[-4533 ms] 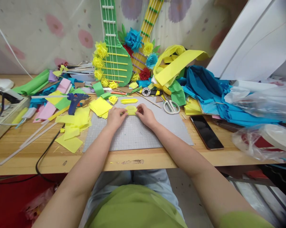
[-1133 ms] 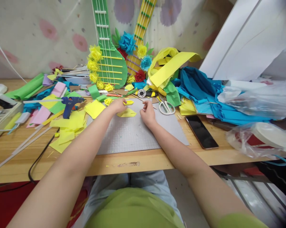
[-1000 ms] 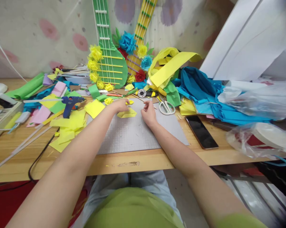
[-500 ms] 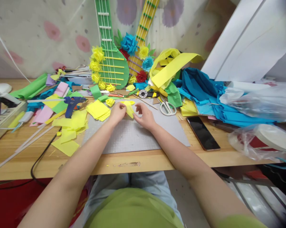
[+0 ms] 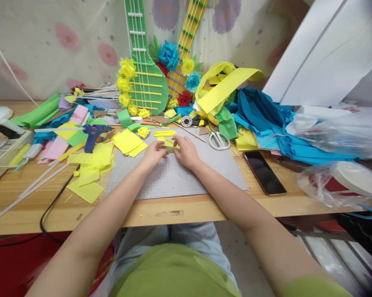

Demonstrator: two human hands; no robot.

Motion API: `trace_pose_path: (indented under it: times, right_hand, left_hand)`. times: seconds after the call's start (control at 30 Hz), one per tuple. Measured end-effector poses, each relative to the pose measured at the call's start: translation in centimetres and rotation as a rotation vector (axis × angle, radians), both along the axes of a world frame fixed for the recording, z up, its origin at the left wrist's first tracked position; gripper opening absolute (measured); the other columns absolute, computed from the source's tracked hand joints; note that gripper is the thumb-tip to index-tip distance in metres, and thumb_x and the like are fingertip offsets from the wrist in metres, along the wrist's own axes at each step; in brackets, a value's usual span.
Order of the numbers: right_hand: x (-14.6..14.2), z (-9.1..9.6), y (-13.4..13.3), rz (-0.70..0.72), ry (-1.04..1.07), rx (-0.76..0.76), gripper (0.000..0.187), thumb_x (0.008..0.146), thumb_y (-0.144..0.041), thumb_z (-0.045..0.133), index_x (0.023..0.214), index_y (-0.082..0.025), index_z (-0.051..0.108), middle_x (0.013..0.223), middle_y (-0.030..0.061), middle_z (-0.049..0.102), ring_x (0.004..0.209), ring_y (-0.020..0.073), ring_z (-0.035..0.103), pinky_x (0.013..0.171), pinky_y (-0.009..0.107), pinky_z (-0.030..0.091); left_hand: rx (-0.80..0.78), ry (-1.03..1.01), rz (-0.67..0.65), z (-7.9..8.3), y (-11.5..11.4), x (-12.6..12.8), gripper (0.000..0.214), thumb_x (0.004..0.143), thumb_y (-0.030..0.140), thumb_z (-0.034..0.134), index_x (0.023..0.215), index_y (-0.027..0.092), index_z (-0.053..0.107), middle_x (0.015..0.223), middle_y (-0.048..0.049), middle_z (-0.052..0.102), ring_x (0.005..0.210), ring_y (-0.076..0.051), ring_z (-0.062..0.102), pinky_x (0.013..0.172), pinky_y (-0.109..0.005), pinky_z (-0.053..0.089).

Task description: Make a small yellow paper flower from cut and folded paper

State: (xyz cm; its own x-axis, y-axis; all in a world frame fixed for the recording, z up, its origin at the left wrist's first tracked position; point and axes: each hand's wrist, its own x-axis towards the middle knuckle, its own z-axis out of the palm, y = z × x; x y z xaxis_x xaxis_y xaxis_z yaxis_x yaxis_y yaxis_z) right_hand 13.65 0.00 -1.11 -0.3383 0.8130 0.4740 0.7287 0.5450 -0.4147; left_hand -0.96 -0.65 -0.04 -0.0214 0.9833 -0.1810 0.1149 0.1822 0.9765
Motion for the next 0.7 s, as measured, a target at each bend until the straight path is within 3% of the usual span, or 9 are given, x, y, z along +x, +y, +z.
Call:
trace_pose_path:
  times: [0.13, 0.23, 0.3, 0.5, 0.7]
  right_hand:
    - [0.3, -0.2, 0.4, -0.035, -0.009, -0.034, 0.028, 0.074, -0.010, 0.045, 0.098, -0.021, 0.053, 0.083, 0.0030, 0.063, 0.086, 0.0205, 0.050, 0.073, 0.031, 0.039]
    - [0.7, -0.1, 0.5, -0.002, -0.013, -0.038, 0.027, 0.074, -0.009, 0.045, 0.097, -0.021, 0.054, 0.083, 0.0029, 0.063, 0.088, 0.0192, 0.051, 0.074, 0.030, 0.039]
    - [0.9, 0.0, 0.5, 0.024, -0.025, -0.053, 0.027, 0.074, -0.009, 0.046, 0.097, -0.021, 0.054, 0.083, 0.0030, 0.063, 0.087, 0.0185, 0.051, 0.073, 0.029, 0.039]
    - [1.3, 0.0, 0.4, 0.044, -0.034, -0.100, 0.031, 0.074, -0.011, 0.046, 0.104, -0.020, 0.051, 0.083, 0.0025, 0.063, 0.084, 0.0179, 0.052, 0.072, 0.028, 0.040]
    - [1.2, -0.3, 0.6, 0.044, 0.037, -0.135, 0.034, 0.072, -0.009, 0.044, 0.103, -0.021, 0.049, 0.082, 0.0012, 0.062, 0.079, 0.0162, 0.052, 0.072, 0.028, 0.041]
  left_hand:
    - [0.183, 0.353, -0.008, -0.7, -0.2, -0.9, 0.047, 0.063, 0.008, 0.055, 0.109, 0.016, 0.047, 0.096, -0.0057, 0.056, 0.066, -0.010, 0.056, 0.070, -0.030, 0.048]
    - [0.454, 0.705, 0.041, -0.7, -0.4, -2.0, 0.048, 0.063, 0.011, 0.058, 0.109, 0.019, 0.048, 0.105, -0.0071, 0.053, 0.086, -0.017, 0.054, 0.082, -0.034, 0.044]
    - [0.537, 0.829, -0.016, -0.6, -0.3, -2.5, 0.044, 0.066, 0.013, 0.058, 0.109, 0.021, 0.050, 0.100, -0.0055, 0.055, 0.095, -0.020, 0.051, 0.084, -0.035, 0.042]
    - [0.477, 0.939, -0.090, -0.8, -0.2, -2.3, 0.029, 0.076, 0.016, 0.049, 0.103, 0.024, 0.055, 0.086, -0.0025, 0.062, 0.094, -0.021, 0.051, 0.076, -0.031, 0.042]
    - [0.499, 0.932, -0.086, -0.3, -0.5, -2.0, 0.039, 0.074, 0.015, 0.050, 0.112, 0.022, 0.051, 0.103, -0.0042, 0.061, 0.101, -0.021, 0.049, 0.082, -0.032, 0.040]
